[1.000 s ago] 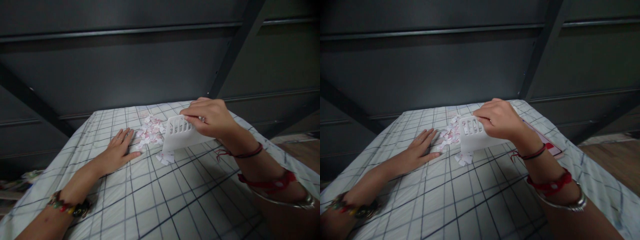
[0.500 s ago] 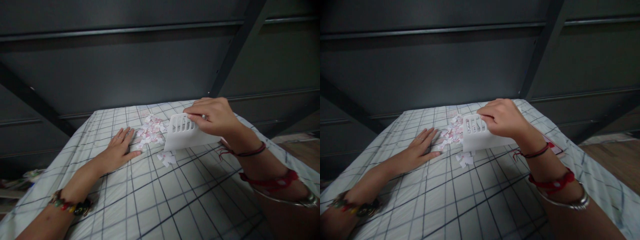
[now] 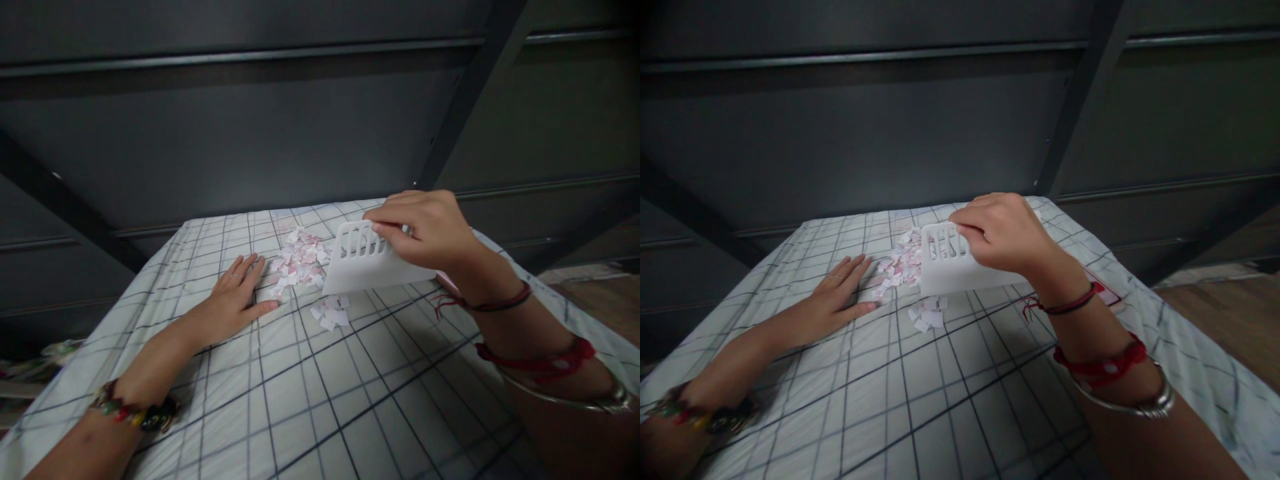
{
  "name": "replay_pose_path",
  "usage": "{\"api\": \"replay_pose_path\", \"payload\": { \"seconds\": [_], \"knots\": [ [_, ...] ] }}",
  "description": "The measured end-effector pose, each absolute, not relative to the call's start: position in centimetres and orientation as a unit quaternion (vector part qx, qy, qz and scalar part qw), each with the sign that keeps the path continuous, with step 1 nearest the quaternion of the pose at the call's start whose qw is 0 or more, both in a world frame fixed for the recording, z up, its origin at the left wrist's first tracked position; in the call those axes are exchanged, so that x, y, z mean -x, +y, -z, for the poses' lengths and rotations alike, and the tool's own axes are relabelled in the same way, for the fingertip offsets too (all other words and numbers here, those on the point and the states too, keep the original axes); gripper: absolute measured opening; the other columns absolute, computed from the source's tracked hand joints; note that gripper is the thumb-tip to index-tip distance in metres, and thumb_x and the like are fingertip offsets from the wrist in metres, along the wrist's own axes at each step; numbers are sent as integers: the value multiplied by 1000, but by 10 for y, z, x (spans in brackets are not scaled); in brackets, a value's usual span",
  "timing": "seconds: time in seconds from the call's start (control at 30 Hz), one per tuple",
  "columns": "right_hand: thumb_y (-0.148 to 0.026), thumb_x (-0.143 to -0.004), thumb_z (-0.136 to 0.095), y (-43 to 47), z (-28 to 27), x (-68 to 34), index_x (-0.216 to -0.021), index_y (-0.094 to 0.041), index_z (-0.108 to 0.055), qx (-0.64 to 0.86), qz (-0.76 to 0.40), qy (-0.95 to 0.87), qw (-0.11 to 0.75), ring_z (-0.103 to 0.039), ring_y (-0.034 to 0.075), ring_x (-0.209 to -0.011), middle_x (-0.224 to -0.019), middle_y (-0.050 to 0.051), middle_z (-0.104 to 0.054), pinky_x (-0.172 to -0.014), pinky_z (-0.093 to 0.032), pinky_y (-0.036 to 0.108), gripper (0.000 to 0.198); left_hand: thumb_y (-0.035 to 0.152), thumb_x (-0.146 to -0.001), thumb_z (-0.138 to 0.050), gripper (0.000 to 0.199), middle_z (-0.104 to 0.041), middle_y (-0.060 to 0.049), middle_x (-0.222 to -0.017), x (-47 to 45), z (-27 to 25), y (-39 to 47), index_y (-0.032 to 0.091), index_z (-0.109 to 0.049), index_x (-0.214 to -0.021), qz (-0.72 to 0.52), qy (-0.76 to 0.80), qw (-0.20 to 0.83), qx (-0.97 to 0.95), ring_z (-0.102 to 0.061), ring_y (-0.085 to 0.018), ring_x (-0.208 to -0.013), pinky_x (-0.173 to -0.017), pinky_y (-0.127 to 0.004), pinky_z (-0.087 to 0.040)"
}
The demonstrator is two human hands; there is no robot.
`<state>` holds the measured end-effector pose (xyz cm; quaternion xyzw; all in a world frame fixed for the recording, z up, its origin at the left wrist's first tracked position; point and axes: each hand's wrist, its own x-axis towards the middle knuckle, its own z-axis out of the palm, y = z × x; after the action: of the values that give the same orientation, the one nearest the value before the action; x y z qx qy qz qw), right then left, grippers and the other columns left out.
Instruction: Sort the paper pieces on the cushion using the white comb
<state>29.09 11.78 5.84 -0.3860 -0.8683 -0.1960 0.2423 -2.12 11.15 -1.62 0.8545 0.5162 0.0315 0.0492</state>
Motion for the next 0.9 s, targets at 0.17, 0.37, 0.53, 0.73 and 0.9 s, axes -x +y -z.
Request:
{"api": "replay_pose_path", "payload": {
  "seconds": [0.17,0.37,0.53,0.73,0.9],
  "knots": [
    [-16,-80,-39,114,-60,-286,-63,-21,-61,382,197,-877,214,-57,15,-62,-63,1,-63,-59,-40,27,28,76,-86,-23,93,-17,-19,-154,24,18,113,8,-18,-149,-34,516,43,-855,-8,-35,-141,-110,-51,-17],
    [-15,-77,-40,117,-60,-292,-69,-20,-63,408,215,-866,196,-57,18,-66,-67,3,-64,-58,-37,30,25,71,-88,-29,85,-19,-18,-153,26,20,114,13,-17,-150,-36,504,31,-862,-11,-37,-140,-109,-53,-20],
    [-18,-78,-40,115,-62,-294,-65,-20,-61,411,231,-855,215,-57,18,-66,-65,3,-62,-58,-36,30,25,73,-87,-27,89,-18,-18,-153,25,19,114,11,-17,-149,-29,513,39,-857,-9,-36,-140,-109,-52,-19],
    [-16,-78,-39,114,-63,-292,-65,-21,-61,397,221,-863,220,-57,17,-65,-63,2,-61,-60,-38,29,25,75,-86,-23,93,-18,-19,-153,24,20,115,7,-20,-148,-30,515,44,-856,-8,-35,-141,-111,-50,-18],
    [-16,-78,-40,113,-60,-283,-67,-21,-62,396,227,-866,203,-56,17,-65,-67,3,-64,-59,-38,29,25,75,-86,-24,91,-16,-19,-154,24,18,113,9,-18,-149,-33,512,48,-857,-9,-36,-140,-109,-53,-18]
  ]
}}
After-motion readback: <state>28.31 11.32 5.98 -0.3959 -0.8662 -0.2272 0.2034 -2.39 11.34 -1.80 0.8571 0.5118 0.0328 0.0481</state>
